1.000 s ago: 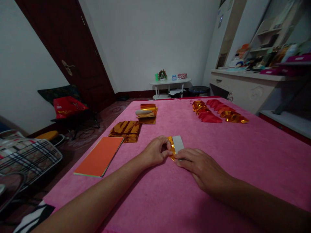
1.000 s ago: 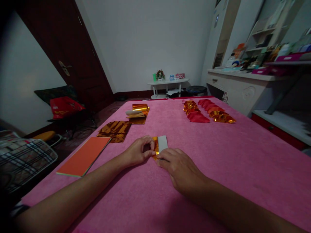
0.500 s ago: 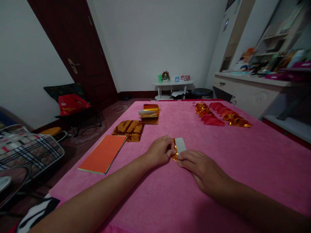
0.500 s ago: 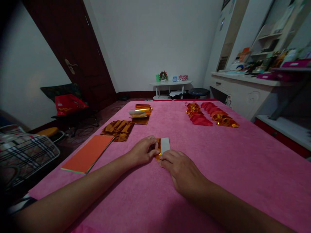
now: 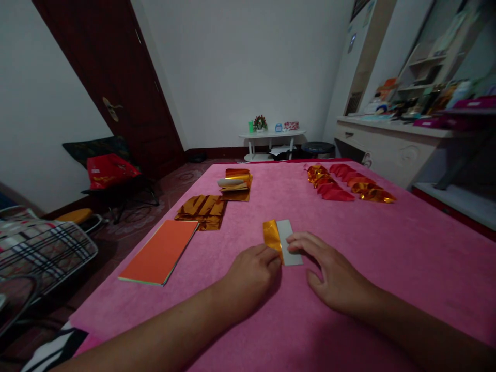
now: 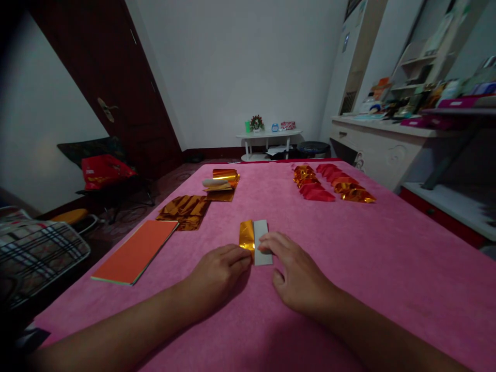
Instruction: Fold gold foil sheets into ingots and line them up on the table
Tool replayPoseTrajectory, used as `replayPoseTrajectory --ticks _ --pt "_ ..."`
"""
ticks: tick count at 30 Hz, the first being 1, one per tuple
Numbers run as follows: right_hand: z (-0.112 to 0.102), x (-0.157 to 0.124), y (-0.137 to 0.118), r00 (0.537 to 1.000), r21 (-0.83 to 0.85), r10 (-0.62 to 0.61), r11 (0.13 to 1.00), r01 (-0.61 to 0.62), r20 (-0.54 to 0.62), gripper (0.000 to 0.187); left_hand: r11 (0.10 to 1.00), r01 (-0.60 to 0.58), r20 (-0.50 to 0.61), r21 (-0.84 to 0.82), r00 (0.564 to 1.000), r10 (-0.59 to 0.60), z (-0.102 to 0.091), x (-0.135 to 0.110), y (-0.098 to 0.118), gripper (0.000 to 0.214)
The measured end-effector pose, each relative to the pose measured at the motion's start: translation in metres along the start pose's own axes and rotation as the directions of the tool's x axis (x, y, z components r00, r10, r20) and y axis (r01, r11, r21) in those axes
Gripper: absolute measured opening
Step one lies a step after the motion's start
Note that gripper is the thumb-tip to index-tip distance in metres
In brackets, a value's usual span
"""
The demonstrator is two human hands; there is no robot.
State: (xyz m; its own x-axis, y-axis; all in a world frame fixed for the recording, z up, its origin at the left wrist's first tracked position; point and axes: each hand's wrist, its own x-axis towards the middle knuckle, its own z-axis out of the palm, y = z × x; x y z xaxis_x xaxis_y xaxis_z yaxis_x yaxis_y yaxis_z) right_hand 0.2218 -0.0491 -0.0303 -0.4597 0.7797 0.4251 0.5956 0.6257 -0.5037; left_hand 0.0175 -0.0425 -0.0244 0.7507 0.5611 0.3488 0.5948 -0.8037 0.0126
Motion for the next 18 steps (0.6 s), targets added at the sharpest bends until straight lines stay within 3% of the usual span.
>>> replayPoseTrajectory --ticks 12,18 --pt "-0.002 0.010 0.010 0.997 0.096 0.060 0.994 -0.056 -0.044 0.029 0.998 0.028 0.001 -0.060 1.000 -0.028 0.000 -0.004 0.001 0.023" --pt "-0.005 0.014 0.010 0.995 0.151 0.096 0.984 -0.094 -0.005 0.023 0.998 0.015 0.003 -0.055 1.000 -0.015 0.003 -0.005 0.000 0.023"
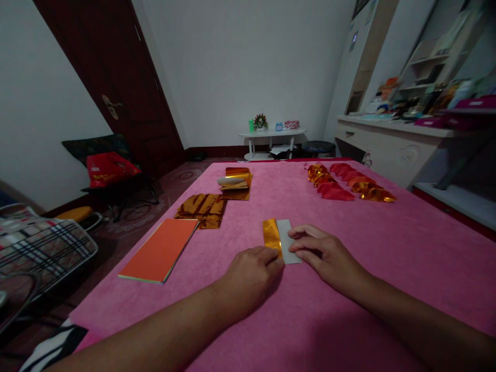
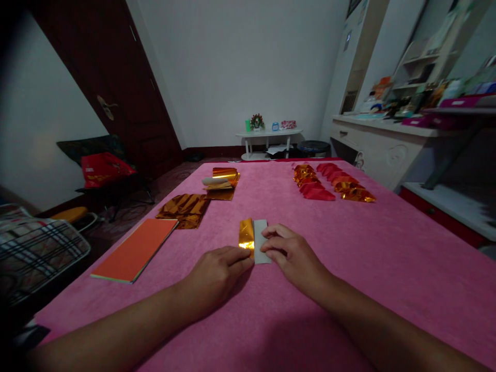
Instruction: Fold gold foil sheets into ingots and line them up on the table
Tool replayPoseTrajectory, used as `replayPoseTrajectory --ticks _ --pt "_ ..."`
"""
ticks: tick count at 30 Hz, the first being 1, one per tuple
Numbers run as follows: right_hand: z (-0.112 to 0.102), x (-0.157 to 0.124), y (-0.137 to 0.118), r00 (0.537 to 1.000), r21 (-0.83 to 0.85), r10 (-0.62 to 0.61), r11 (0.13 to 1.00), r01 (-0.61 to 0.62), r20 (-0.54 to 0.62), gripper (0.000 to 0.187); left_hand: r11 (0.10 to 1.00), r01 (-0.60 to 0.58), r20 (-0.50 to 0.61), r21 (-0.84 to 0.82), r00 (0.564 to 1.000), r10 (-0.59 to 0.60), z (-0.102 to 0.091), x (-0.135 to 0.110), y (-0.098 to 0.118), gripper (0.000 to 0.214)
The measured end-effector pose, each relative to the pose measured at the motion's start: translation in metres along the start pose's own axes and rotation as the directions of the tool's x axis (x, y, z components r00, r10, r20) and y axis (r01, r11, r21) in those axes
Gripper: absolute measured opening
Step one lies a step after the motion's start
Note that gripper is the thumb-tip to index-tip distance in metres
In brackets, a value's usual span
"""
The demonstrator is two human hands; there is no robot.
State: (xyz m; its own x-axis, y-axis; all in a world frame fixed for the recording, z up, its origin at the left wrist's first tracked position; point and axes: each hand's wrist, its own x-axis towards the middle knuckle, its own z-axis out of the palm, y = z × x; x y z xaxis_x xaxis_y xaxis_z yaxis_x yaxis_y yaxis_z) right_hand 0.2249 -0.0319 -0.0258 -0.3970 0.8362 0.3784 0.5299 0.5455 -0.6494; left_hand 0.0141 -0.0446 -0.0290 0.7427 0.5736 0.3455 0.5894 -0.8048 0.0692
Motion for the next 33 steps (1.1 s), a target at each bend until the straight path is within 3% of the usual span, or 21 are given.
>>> replayPoseTrajectory --ticks 5,9,15,20,28,33 --pt "-0.002 -0.002 0.000 0.993 -0.070 -0.056 0.996 0.064 0.106 0.047 1.000 0.026 0.019 0.003 0.999 -0.026 -0.001 0.000 0.000 0.025" --pt "0.004 -0.003 -0.001 0.992 -0.173 -0.085 0.980 0.101 0.097 0.053 0.998 0.057 0.034 0.005 0.998 -0.057 -0.004 0.002 0.001 0.026" --pt "0.011 -0.004 -0.006 0.985 -0.260 -0.170 0.950 0.174 0.038 0.047 0.998 0.056 0.012 0.016 0.998 -0.056 -0.003 0.002 0.001 0.029" --pt "0.010 -0.004 -0.005 0.974 -0.255 -0.226 0.943 0.215 -0.013 0.026 0.997 0.068 0.000 0.025 0.998 -0.068 0.000 0.001 0.001 0.029" --pt "0.005 0.008 -0.001 1.000 0.049 -0.006 0.999 0.005 0.022 0.017 0.999 0.036 0.007 0.028 0.999 -0.037 -0.002 0.001 0.001 0.027" --pt "0.008 0.016 -0.001 0.995 0.003 0.095 0.995 -0.095 0.009 0.014 0.998 0.006 0.010 0.055 1.000 -0.006 -0.003 0.002 0.002 0.025"
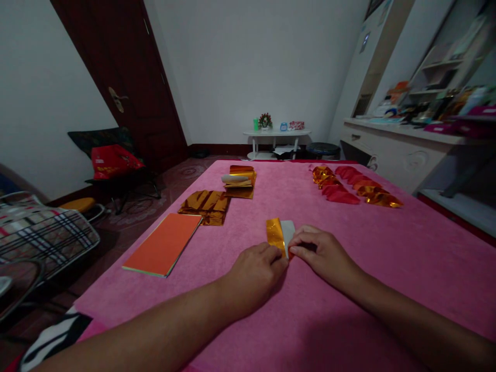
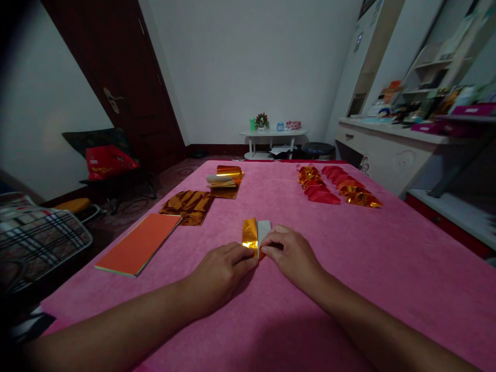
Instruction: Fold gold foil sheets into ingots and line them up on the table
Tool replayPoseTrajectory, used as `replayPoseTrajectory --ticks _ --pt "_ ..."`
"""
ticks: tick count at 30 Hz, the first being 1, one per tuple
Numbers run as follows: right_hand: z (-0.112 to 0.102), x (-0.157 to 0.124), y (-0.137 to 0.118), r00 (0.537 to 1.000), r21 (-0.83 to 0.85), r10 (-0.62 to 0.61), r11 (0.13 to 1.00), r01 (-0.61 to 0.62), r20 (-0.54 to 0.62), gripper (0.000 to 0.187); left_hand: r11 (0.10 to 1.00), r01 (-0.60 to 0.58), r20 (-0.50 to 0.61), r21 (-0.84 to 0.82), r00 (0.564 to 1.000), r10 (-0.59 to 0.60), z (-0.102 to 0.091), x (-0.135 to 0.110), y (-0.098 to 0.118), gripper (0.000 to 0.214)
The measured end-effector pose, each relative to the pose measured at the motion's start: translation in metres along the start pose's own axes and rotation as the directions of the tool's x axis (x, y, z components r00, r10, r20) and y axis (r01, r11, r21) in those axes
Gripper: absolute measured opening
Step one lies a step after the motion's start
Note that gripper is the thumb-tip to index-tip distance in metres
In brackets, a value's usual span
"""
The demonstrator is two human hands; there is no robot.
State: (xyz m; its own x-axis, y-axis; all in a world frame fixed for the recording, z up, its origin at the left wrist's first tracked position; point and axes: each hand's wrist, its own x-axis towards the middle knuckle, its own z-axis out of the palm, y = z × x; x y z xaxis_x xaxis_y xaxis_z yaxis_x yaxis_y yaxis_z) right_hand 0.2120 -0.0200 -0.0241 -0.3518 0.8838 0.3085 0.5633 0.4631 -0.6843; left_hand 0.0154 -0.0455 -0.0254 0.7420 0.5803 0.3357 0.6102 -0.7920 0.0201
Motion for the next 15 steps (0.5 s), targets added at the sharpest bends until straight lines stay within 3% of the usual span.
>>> replayPoseTrajectory --ticks 15 --pt "0.005 0.012 0.010 0.992 -0.108 0.120 0.987 -0.116 0.028 0.009 0.999 -0.034 -0.021 -0.021 0.999 0.034 0.001 0.000 -0.001 0.024"
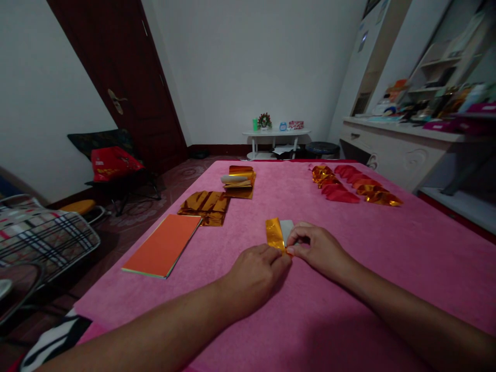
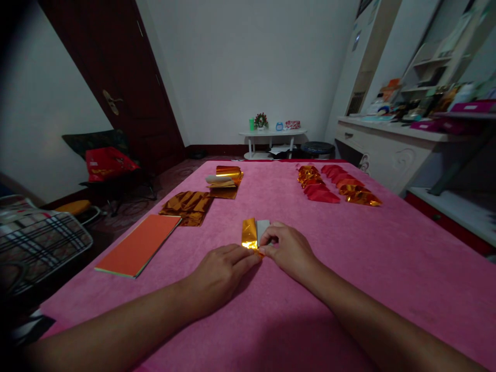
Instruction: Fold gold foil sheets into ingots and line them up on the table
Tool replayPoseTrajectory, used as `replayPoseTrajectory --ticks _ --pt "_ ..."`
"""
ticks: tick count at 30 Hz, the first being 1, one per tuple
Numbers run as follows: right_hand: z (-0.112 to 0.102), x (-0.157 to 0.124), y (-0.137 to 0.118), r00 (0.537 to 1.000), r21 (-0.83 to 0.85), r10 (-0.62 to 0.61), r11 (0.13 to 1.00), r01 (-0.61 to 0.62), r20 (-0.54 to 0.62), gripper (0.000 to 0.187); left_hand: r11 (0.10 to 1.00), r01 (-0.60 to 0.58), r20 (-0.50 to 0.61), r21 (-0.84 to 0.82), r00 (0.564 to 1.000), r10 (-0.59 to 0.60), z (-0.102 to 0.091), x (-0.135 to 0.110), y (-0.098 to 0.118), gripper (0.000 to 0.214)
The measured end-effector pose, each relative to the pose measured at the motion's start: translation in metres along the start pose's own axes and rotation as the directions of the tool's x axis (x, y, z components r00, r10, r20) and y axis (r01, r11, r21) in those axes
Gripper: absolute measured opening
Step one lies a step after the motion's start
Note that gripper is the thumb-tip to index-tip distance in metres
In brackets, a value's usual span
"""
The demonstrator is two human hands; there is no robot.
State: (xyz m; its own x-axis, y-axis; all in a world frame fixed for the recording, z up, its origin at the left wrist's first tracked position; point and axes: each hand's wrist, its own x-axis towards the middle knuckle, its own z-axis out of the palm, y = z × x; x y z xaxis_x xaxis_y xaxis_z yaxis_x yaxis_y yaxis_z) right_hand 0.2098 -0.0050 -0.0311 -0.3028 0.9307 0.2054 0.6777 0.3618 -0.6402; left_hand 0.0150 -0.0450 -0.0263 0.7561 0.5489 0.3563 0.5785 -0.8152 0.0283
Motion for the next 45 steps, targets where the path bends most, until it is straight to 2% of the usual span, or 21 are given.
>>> replayPoseTrajectory --ticks 6,14,23,30,36,38,41,45 --pt "0.000 0.003 0.000 1.000 -0.038 0.018 0.999 -0.018 0.012 0.009 0.997 -0.021 0.002 0.074 1.000 0.021 -0.001 0.002 0.002 0.023" --pt "0.001 0.007 -0.008 0.994 -0.132 0.100 0.986 -0.105 -0.040 0.004 0.999 0.026 0.006 0.044 1.000 -0.026 0.003 0.002 0.000 0.025" --pt "-0.002 -0.002 -0.002 0.998 -0.084 0.037 0.996 -0.041 -0.044 0.007 0.998 0.065 0.037 0.012 0.997 -0.065 -0.003 0.002 0.003 0.025" --pt "-0.004 0.010 0.004 0.991 -0.113 0.118 0.986 -0.125 -0.066 0.011 0.998 0.054 0.032 0.014 0.998 -0.054 -0.001 0.003 0.003 0.025" --pt "-0.002 -0.003 0.004 0.996 -0.150 0.036 0.988 -0.048 -0.081 0.013 0.999 0.041 0.048 0.014 0.998 -0.042 -0.002 0.003 0.004 0.025" --pt "-0.005 0.005 0.009 0.993 -0.189 0.046 0.980 -0.066 -0.107 0.013 0.999 0.048 0.051 0.014 0.998 -0.048 -0.003 0.003 0.003 0.025" --pt "-0.008 0.032 0.014 0.985 -0.193 0.091 0.974 -0.119 -0.147 0.014 0.998 0.054 0.053 -0.018 0.997 -0.053 -0.006 0.004 0.003 0.025" --pt "-0.001 0.068 0.000 0.993 -0.134 0.101 0.985 -0.109 -0.067 0.031 0.994 0.057 0.060 -0.098 0.997 -0.051 -0.012 0.004 0.004 0.024"
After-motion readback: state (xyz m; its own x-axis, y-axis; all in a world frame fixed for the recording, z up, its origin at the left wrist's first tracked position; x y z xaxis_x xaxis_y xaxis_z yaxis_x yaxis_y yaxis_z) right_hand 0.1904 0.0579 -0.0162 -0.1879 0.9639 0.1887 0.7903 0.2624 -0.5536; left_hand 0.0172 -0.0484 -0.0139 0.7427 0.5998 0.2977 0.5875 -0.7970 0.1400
